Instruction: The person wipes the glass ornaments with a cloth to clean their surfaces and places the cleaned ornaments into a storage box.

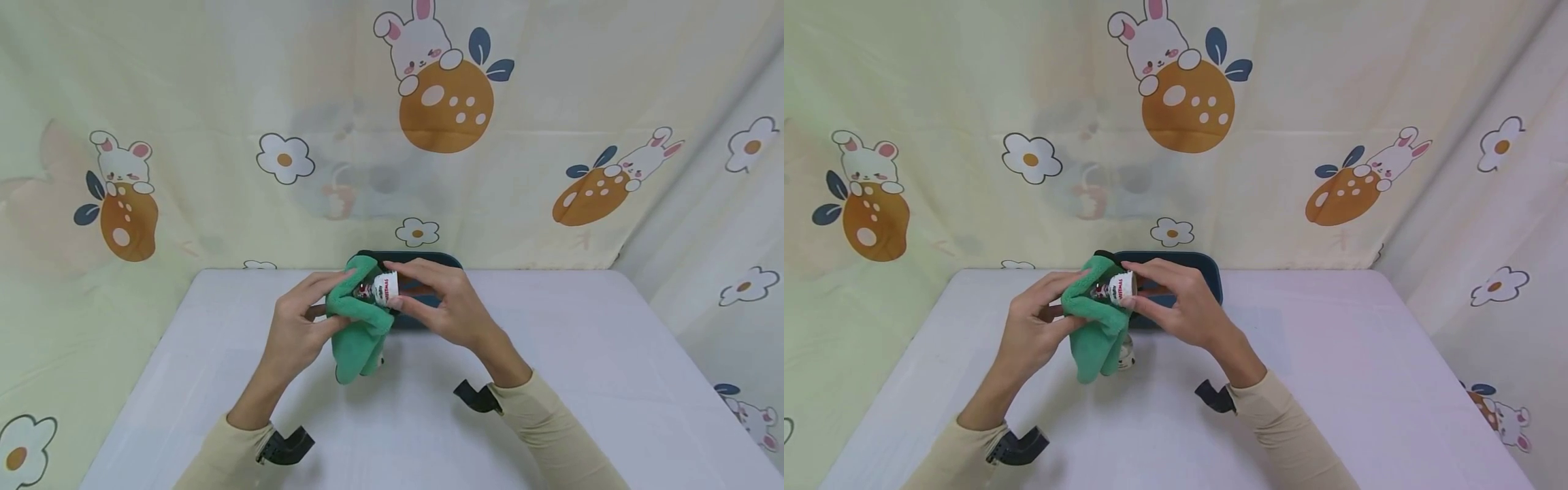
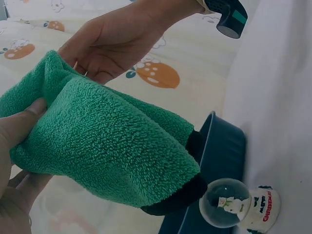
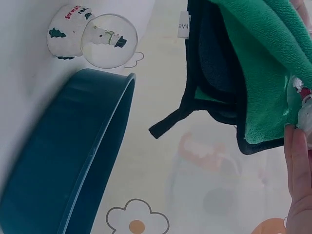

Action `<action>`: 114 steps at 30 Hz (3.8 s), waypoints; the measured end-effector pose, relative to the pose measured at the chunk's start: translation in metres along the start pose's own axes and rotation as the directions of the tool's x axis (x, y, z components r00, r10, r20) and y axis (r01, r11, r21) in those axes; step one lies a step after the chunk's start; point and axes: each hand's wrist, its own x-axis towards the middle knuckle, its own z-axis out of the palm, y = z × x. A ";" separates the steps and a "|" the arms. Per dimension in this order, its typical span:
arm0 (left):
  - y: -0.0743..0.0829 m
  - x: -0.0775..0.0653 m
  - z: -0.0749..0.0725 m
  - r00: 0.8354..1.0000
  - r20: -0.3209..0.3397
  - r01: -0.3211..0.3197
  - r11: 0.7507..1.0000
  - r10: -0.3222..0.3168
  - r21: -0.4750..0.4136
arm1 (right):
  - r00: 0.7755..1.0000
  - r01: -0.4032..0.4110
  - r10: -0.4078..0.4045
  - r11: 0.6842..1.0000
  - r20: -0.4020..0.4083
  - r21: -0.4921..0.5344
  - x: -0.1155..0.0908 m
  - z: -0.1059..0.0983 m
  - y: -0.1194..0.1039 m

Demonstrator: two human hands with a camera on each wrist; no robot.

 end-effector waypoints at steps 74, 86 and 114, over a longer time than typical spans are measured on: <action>0.006 0.001 0.003 0.969 0.075 0.241 0.963 -0.234 -0.116 | 0.997 -0.073 0.070 0.992 0.034 0.102 -0.002 0.002 -0.008; 0.006 0.002 0.009 0.956 0.052 0.293 0.941 -0.288 -0.167 | 0.998 0.044 -0.036 0.988 0.054 -0.149 0.001 0.007 -0.008; 0.006 0.007 0.005 0.971 -0.043 0.228 0.965 -0.235 -0.131 | 0.974 0.228 -0.225 0.948 0.039 -0.221 0.003 -0.005 -0.009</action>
